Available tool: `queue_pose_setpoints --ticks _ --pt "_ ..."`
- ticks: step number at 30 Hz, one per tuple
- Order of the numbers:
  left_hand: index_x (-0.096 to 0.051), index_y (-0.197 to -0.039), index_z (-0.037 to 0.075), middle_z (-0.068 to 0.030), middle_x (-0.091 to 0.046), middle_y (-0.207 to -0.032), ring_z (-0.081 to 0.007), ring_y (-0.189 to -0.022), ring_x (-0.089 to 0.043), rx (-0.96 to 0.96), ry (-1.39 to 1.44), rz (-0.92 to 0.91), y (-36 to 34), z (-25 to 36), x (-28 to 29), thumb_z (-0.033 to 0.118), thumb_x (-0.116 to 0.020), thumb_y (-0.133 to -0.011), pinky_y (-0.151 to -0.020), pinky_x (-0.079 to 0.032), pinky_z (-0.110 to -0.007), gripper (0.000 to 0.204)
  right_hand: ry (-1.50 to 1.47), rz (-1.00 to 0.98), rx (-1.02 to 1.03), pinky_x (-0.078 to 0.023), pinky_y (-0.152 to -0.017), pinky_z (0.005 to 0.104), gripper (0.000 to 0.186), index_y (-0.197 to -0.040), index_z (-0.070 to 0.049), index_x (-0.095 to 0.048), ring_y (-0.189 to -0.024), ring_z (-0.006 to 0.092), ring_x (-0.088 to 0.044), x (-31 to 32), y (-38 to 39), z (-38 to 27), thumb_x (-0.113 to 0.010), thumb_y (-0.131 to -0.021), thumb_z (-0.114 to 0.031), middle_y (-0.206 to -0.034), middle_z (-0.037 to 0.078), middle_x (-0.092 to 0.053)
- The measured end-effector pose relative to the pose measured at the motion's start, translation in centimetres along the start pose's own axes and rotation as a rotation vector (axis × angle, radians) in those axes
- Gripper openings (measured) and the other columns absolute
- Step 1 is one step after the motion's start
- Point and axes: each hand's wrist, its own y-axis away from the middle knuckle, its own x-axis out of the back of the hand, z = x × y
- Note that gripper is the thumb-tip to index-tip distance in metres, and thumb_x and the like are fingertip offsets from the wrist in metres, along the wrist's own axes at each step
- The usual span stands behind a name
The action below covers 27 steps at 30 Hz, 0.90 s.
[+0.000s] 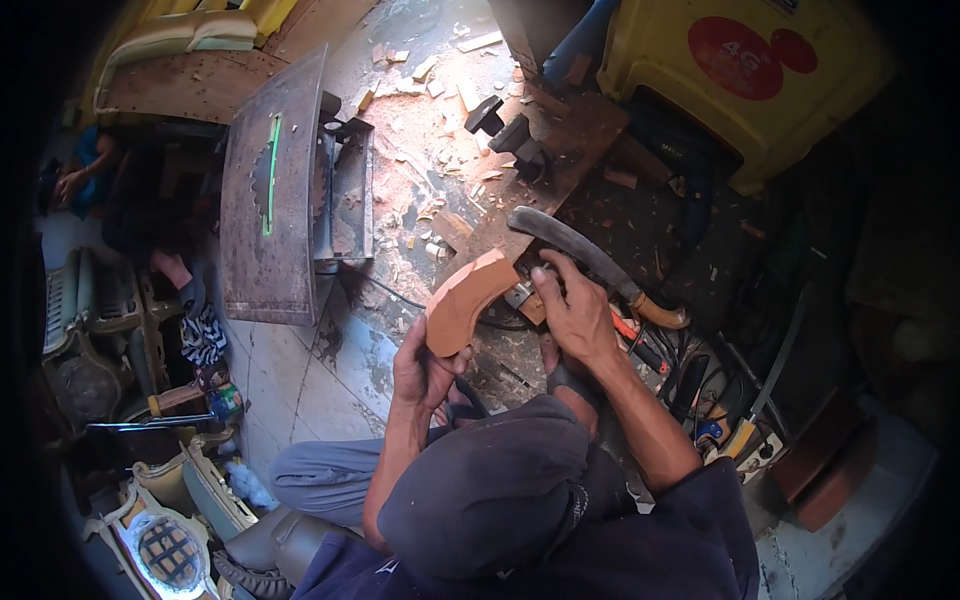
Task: The person shaves a small curved piece of wood using a large knife, holding the wood with one hand and striking it repeatedly with the blade.
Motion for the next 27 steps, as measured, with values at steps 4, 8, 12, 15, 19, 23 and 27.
queue_pose_setpoints --ticks 4,8,12,15,19,23,27 --pt "-0.058 -0.132 0.002 -0.0129 -0.070 -0.110 -0.0232 -0.086 -0.071 -0.032 0.063 0.222 -0.1 0.3 -0.7 0.039 -0.051 -0.108 -0.061 -0.058 -0.032 0.044 0.490 0.225 0.087 -0.051 -0.095 0.0480 0.058 -0.143 -0.001 -0.054 -0.112 0.0379 -0.065 1.1 0.8 2.6 -0.070 -0.091 -0.021 -0.124 0.022 -0.066" --pt "-0.059 -0.130 0.004 -0.0102 -0.070 -0.107 -0.0207 -0.078 -0.070 -0.088 0.056 0.296 -0.1 1.6 -1.0 0.041 -0.051 -0.109 -0.059 -0.057 -0.031 0.044 0.774 0.254 -0.087 -0.047 -0.100 0.0548 0.065 -0.143 -0.002 -0.052 -0.125 0.0449 -0.055 2.8 0.6 7.1 -0.074 -0.083 -0.014 -0.133 0.025 -0.058" --pt "-0.059 -0.129 0.004 -0.0098 -0.070 -0.103 -0.0195 -0.078 -0.069 -0.072 -0.057 0.322 -0.2 2.1 0.5 0.041 -0.051 -0.109 -0.059 -0.057 -0.030 0.044 0.637 0.104 -0.254 -0.049 -0.099 0.0535 0.065 -0.142 -0.001 -0.051 -0.119 0.0471 -0.059 5.3 0.3 10.1 -0.072 -0.082 -0.009 -0.127 0.030 -0.059" --pt "-0.058 -0.132 0.003 -0.0095 -0.069 -0.100 -0.0187 -0.080 -0.068 -0.122 -0.221 0.444 -0.4 1.7 -0.4 0.040 -0.054 -0.108 -0.058 -0.055 -0.029 0.044 0.630 0.251 0.091 -0.051 -0.096 0.0530 0.065 -0.144 -0.002 -0.050 -0.109 0.0486 -0.063 5.0 1.6 11.3 -0.069 -0.082 -0.005 -0.118 0.030 -0.063" --pt "-0.054 -0.140 -0.001 -0.0097 -0.067 -0.109 -0.0170 -0.091 -0.067 -0.243 -0.603 0.406 -0.1 1.8 -0.8 0.031 -0.062 -0.104 -0.070 -0.056 -0.031 0.049 0.640 0.175 0.016 -0.055 -0.088 0.0527 0.049 -0.136 0.002 -0.058 -0.100 0.0463 -0.068 4.3 3.4 9.5 -0.062 -0.088 -0.008 -0.107 0.026 -0.069" --pt "-0.056 -0.140 -0.002 -0.0168 -0.071 -0.120 -0.0218 -0.103 -0.070 -0.376 -1.043 0.478 -0.9 0.4 -2.2 0.024 -0.072 -0.094 -0.090 -0.055 -0.034 0.055 0.355 0.201 0.342 -0.060 -0.074 0.0480 0.033 -0.130 -0.001 -0.063 -0.081 0.0392 -0.073 1.6 4.3 4.1 -0.058 -0.101 -0.013 -0.099 0.022 -0.072" --pt "-0.060 -0.133 -0.002 -0.0222 -0.074 -0.107 -0.0288 -0.097 -0.074 -0.405 -1.353 0.580 -1.4 0.4 -6.7 0.024 -0.074 -0.092 -0.086 -0.057 -0.040 0.050 0.372 0.030 0.486 -0.060 -0.060 0.0416 0.032 -0.129 -0.003 -0.063 -0.071 0.0313 -0.072 -0.7 3.5 1.1 -0.062 -0.100 -0.013 -0.091 0.016 -0.070"
